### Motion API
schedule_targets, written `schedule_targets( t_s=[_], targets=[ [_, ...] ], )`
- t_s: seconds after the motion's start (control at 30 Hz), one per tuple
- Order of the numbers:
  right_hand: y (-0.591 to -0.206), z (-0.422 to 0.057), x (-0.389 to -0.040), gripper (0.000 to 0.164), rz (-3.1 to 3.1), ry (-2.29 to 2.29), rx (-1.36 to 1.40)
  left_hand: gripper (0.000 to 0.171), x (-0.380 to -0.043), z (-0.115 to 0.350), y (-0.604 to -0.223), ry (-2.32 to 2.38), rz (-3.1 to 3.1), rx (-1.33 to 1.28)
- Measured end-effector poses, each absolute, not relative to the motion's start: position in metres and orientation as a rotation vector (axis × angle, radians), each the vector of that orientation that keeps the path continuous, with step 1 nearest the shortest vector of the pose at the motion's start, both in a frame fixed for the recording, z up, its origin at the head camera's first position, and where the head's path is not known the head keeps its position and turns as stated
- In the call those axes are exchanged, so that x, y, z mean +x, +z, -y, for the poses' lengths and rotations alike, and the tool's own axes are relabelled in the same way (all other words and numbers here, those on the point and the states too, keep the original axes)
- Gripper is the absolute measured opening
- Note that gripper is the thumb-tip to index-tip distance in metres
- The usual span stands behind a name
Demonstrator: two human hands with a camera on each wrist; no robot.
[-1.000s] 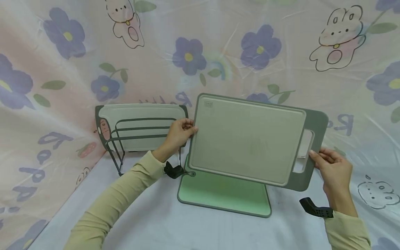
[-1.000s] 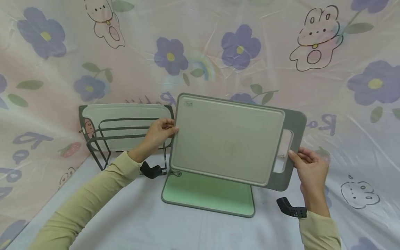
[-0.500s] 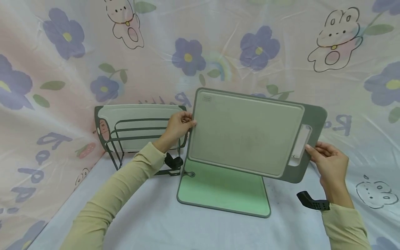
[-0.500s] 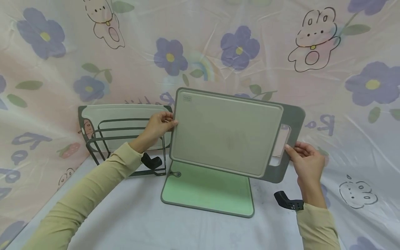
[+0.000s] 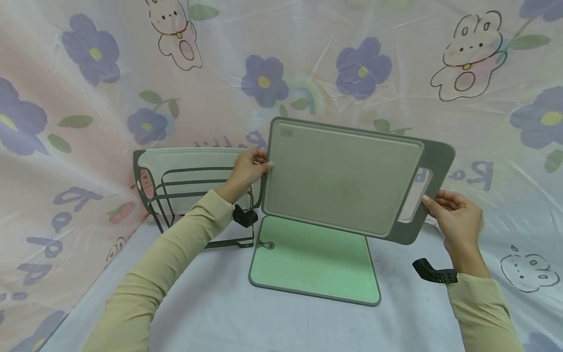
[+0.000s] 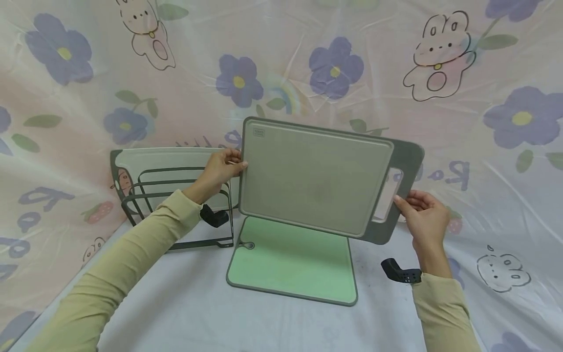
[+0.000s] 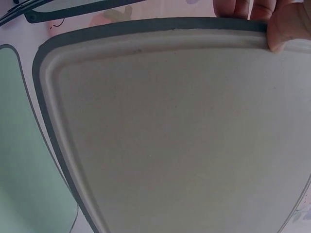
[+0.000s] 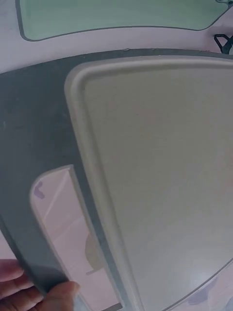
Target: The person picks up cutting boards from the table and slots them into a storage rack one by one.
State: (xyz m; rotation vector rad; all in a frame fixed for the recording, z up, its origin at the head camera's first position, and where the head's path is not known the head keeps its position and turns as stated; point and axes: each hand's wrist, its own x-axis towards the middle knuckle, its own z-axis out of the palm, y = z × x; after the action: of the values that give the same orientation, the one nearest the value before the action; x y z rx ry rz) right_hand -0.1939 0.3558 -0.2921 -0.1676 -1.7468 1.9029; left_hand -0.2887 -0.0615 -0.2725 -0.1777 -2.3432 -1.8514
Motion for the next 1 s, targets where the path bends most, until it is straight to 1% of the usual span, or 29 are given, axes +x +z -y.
schedule_targets(
  t_s=[0.43, 1.0],
  targets=[
    [-0.285, -0.346, -0.212, 0.024, 1.763, 1.892, -0.190, 0.028, -0.306, 0.068, -0.270, -2.121, 2.190, -0.083],
    [-0.290, -0.325, -0.243, 0.023, 1.722, 1.893, -0.233, 0.026, -0.313, 0.079, -0.272, -2.082, 2.118, -0.007]
  ],
)
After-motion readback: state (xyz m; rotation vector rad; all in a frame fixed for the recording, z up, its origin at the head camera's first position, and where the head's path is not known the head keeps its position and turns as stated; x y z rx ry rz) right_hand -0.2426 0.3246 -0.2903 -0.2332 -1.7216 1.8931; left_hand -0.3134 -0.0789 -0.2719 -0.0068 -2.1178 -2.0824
